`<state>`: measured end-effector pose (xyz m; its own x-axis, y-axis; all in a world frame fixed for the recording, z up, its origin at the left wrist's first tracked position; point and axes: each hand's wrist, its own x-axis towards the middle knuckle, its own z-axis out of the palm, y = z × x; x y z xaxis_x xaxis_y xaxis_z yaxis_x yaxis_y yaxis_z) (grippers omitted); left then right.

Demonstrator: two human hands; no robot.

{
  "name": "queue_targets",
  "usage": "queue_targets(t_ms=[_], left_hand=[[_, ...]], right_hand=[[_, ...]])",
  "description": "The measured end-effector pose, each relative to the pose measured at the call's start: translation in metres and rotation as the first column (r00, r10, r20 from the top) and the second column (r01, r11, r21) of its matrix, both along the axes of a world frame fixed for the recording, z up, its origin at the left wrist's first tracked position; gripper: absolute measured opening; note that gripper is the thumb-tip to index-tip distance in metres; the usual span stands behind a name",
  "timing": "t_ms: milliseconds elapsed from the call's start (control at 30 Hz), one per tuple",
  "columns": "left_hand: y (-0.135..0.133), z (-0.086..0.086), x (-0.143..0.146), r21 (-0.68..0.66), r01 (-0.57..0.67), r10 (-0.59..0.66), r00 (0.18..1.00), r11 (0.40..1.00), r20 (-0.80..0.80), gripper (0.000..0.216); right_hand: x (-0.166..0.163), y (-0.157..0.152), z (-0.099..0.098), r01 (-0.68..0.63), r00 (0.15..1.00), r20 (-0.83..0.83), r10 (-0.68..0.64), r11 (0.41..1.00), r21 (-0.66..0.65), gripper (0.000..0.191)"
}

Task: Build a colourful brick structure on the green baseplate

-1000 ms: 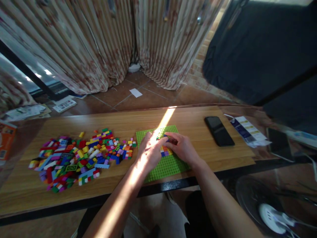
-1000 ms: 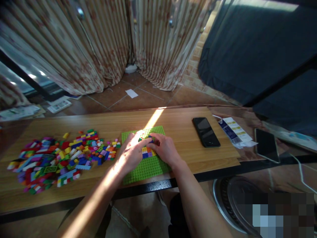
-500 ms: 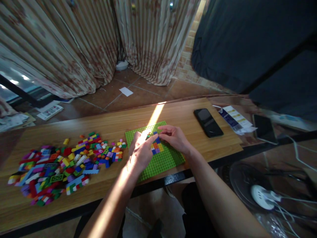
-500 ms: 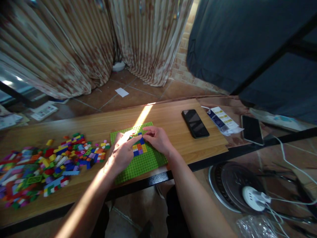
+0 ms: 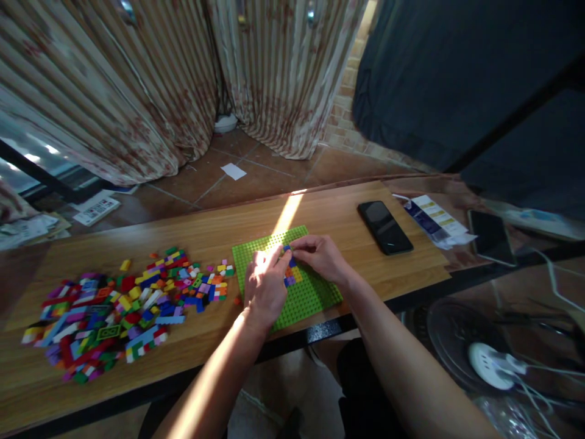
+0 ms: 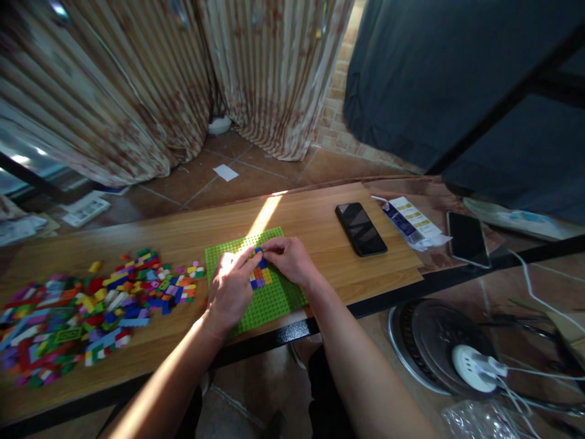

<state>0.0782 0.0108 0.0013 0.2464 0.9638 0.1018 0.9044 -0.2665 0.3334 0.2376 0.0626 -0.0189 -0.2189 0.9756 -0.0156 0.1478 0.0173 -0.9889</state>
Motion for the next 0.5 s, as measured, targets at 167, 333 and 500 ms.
queue_targets(t_ms=[167, 333, 500], left_hand=[[-0.004, -0.004, 0.000, 0.113, 0.001, -0.014, 0.994, 0.994, 0.110, 0.047], [0.003, -0.002, -0.018, 0.228, -0.096, -0.011, 0.904, 0.969, 0.427, 0.042], [0.018, 0.004, -0.042, -0.059, -0.279, 0.210, 0.549, 0.958, 0.809, 0.030]], right_hand=[[0.001, -0.001, 0.004, 0.009, 0.999, -0.040, -0.011, 0.998, -0.061, 0.021], [0.001, 0.003, 0.006, 0.163, 0.983, -0.063, -0.172, 0.979, -0.124, 0.026], [-0.003, 0.001, 0.012, 0.323, 0.942, -0.100, -0.320, 0.946, 0.014, 0.020]])
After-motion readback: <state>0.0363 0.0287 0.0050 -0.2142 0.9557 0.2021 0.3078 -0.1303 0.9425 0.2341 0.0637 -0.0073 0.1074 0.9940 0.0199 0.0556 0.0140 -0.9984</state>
